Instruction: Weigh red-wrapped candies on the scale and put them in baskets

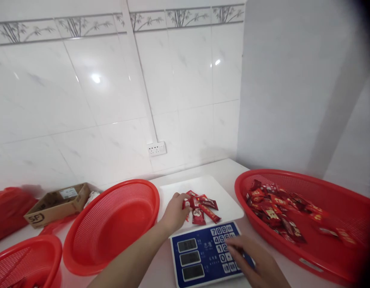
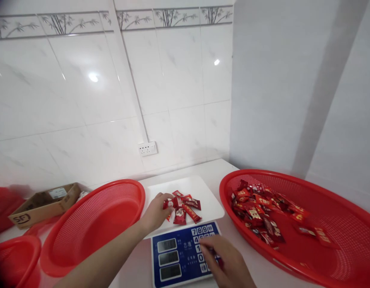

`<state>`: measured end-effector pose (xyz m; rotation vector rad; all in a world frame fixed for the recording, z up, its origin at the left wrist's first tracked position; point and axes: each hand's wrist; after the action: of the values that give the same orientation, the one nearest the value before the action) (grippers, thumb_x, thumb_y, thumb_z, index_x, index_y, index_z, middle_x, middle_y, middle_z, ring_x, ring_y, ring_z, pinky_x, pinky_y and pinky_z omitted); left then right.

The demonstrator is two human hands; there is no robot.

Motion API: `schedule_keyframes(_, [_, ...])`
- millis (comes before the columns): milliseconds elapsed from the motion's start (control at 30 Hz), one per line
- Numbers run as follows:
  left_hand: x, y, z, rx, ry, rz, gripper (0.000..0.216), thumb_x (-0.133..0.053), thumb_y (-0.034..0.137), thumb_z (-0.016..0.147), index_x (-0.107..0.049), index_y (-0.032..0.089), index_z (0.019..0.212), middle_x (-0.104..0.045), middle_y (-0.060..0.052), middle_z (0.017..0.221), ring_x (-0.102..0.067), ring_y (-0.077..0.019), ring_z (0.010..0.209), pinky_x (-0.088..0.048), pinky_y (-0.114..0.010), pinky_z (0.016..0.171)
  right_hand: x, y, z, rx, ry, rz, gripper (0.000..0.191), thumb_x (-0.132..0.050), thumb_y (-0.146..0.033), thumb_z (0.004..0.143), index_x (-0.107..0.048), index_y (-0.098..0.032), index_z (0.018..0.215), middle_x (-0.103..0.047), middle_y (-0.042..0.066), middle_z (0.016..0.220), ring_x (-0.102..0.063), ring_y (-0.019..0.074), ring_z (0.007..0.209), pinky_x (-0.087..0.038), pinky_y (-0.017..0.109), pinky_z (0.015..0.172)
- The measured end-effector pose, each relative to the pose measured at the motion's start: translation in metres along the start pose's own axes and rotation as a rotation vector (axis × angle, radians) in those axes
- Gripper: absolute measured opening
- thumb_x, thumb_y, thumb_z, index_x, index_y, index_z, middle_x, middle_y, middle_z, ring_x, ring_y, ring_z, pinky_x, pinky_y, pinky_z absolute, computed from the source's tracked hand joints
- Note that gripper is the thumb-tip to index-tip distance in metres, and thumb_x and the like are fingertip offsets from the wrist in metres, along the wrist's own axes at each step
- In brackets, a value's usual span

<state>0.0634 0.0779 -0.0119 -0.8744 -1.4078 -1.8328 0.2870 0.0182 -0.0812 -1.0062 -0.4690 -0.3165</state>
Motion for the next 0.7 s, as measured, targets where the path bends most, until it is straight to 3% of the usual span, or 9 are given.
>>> schedule_keyframes(167, [0.044,-0.020,-0.021,0.028,0.173,0.006,0.024,-0.042,0.024,0.083,-0.059,0.021,0.100,-0.056,-0.005,0.098,-0.056,-0.0168,0.090,-0.045,-0.029,0.081,0.009,-0.020,0.071,0.081,-0.130,-0.211,0.038,-0.042,-0.039,0.087,-0.056,-0.021,0.118,-0.057,0.009,0.122,-0.048,0.0230,0.116,-0.037,0.039,0.100])
schedule_keyframes(267, [0.068,-0.043,-0.039,0.103,0.258,0.062,0.031,-0.035,0.031,0.087,-0.058,0.019,0.103,-0.055,-0.008,0.102,-0.057,-0.0195,0.084,-0.047,-0.033,0.072,0.000,-0.019,0.099,0.018,-0.279,-0.301,0.049,-0.046,-0.034,0.084,-0.047,-0.015,0.128,-0.050,0.013,0.131,-0.043,0.0244,0.122,-0.034,0.039,0.102])
schedule_keyframes(333, [0.074,-0.058,-0.051,0.151,0.323,0.110,0.036,-0.032,0.035,0.088,-0.058,0.017,0.107,-0.053,-0.011,0.110,-0.057,-0.0245,0.091,-0.047,-0.039,0.073,-0.006,-0.018,0.110,-0.031,-0.362,-0.381,0.059,-0.050,-0.029,0.079,-0.040,-0.012,0.135,-0.048,0.015,0.133,-0.043,0.0268,0.121,-0.036,0.040,0.099])
schedule_keyframes(400, [0.073,-0.068,-0.063,0.176,0.383,0.146,0.039,-0.033,0.036,0.088,-0.057,0.016,0.111,-0.049,-0.014,0.120,-0.051,-0.0295,0.107,-0.045,-0.044,0.082,-0.010,-0.017,0.116,-0.067,-0.433,-0.453,0.065,-0.050,-0.024,0.077,-0.034,-0.014,0.139,-0.050,0.015,0.132,-0.047,0.0284,0.118,-0.038,0.040,0.094])
schedule_keyframes(500, [0.060,-0.073,-0.081,0.153,0.415,0.159,0.037,-0.035,0.036,0.088,-0.058,0.019,0.112,-0.047,-0.012,0.127,-0.044,-0.0277,0.119,-0.042,-0.043,0.093,-0.014,-0.016,0.118,-0.094,-0.483,-0.555,0.064,-0.043,-0.017,0.078,-0.031,-0.019,0.140,-0.054,0.013,0.128,-0.054,0.0285,0.110,-0.042,0.039,0.085])
schedule_keyframes(700, [0.022,-0.079,-0.113,-0.066,0.472,0.259,0.028,-0.045,0.034,0.086,-0.064,0.024,0.105,-0.061,-0.010,0.116,-0.056,-0.0253,0.109,-0.049,-0.043,0.089,-0.017,-0.013,0.127,-0.052,-0.448,-0.755,0.058,-0.033,-0.007,0.079,-0.038,-0.016,0.135,-0.058,0.016,0.118,-0.055,0.0303,0.105,-0.043,0.038,0.073])
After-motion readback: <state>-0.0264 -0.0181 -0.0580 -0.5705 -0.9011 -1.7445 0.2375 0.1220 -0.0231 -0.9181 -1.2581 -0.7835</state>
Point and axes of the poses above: each hand's wrist, its own z-axis towards the middle knuckle, its own x-axis out of the back of the hand, y = z × x
